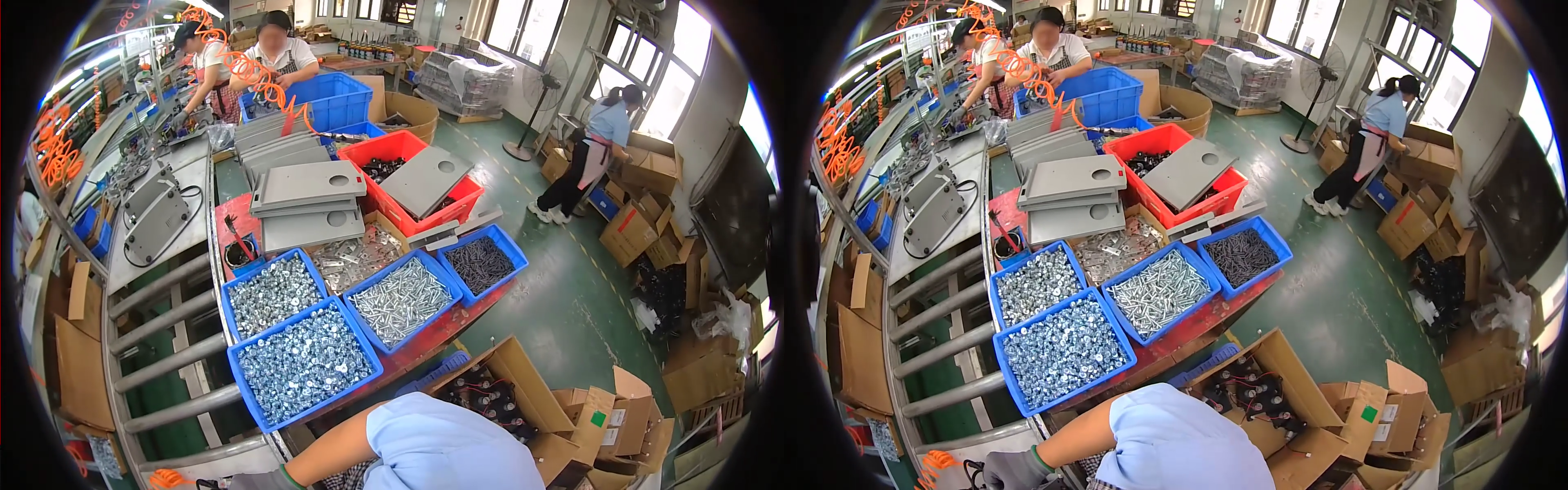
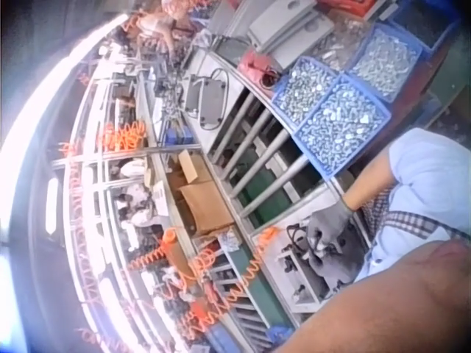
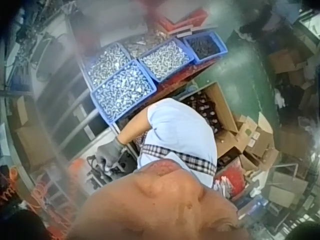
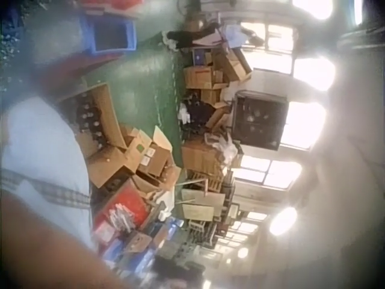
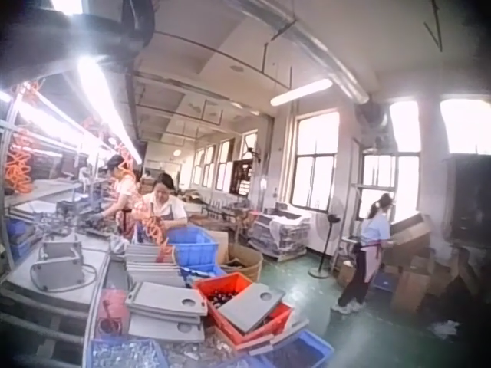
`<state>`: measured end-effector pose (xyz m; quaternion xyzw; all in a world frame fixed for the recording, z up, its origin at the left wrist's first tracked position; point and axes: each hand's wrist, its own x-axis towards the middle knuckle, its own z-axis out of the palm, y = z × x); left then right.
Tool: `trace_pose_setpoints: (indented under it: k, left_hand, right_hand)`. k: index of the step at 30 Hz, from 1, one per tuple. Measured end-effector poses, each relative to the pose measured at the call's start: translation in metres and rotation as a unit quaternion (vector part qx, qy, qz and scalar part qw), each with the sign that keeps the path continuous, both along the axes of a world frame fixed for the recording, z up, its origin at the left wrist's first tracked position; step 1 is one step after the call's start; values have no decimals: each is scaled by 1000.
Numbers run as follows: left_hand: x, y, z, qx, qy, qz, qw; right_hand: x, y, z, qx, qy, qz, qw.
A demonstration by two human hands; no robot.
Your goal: The person assembles the internal wiring and chassis components of an electronic welding machine by hand, securing the wiring harness, internal modules, and circuit board to the welder chassis with fasteners using a pneumatic screwdriver and a manual screwdriver.
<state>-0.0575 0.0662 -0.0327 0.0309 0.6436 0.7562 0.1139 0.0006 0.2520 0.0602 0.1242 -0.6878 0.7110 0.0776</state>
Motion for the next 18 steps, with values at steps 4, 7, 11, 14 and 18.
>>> trace_pose_setpoints:
  k: [4, 7, 11, 14, 18]
  left_hand:
    - [6, 27, 14, -12, 55, 0, 998]
    - [25, 31, 32, -42, 77, 47, 995]
    - [100, -5, 83, -166, 47, 243, 954]
    - [115, -23, 68, -344, 77, 242, 904]
    - [124, -24, 63, -51, 15, 304, 951]
  right_hand:
    - [-9, -7, -5, 55, 12, 10, 998]
    - [-28, -23, -30, 174, 108, 12, 979]
    - [-22, 3, -66, 58, 135, 66, 987]
    - [-3, 44, -27, 223, -22, 63, 973]
    - [-4, 31, -28, 304, 87, 50, 947]
